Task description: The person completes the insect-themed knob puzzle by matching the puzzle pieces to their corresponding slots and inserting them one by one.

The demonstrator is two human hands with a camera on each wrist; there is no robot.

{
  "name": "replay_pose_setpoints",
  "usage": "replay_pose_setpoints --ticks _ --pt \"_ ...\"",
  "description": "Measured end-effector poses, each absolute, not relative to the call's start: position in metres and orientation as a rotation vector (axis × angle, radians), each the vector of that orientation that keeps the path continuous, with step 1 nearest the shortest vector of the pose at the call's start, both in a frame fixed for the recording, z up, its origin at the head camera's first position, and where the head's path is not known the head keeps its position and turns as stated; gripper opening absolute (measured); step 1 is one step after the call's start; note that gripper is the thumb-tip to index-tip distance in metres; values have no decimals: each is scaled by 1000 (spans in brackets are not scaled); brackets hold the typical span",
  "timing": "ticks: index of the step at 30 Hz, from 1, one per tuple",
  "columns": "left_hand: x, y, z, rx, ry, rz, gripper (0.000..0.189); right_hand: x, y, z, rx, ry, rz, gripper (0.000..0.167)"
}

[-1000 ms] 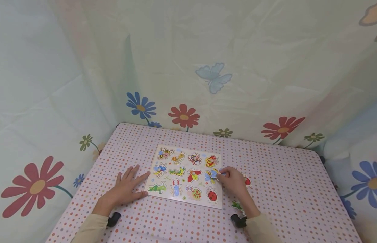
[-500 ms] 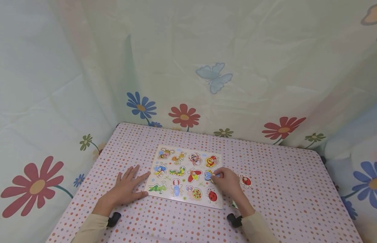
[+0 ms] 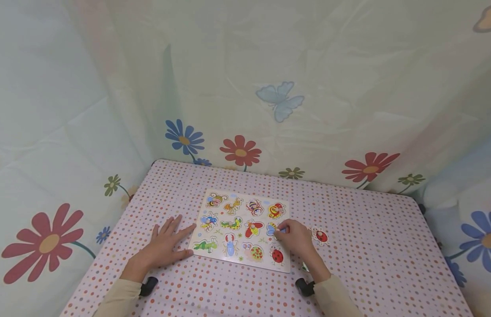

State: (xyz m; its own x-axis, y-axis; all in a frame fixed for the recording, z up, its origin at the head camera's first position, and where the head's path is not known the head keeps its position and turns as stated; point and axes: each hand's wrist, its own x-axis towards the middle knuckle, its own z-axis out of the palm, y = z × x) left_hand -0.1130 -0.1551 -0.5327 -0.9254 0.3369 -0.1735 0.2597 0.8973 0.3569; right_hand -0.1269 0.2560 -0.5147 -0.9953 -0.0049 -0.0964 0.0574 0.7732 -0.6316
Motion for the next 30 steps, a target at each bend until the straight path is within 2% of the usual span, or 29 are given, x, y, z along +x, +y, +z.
replay_pose_setpoints --ticks 15,30 --pt "-112 -155 -532 450 2834 500 76 -129 258 -514 29 2879 -976 23" --pt "-113 -154 -531 451 2812 494 77 -116 281 -484 121 2940 -1039 30"
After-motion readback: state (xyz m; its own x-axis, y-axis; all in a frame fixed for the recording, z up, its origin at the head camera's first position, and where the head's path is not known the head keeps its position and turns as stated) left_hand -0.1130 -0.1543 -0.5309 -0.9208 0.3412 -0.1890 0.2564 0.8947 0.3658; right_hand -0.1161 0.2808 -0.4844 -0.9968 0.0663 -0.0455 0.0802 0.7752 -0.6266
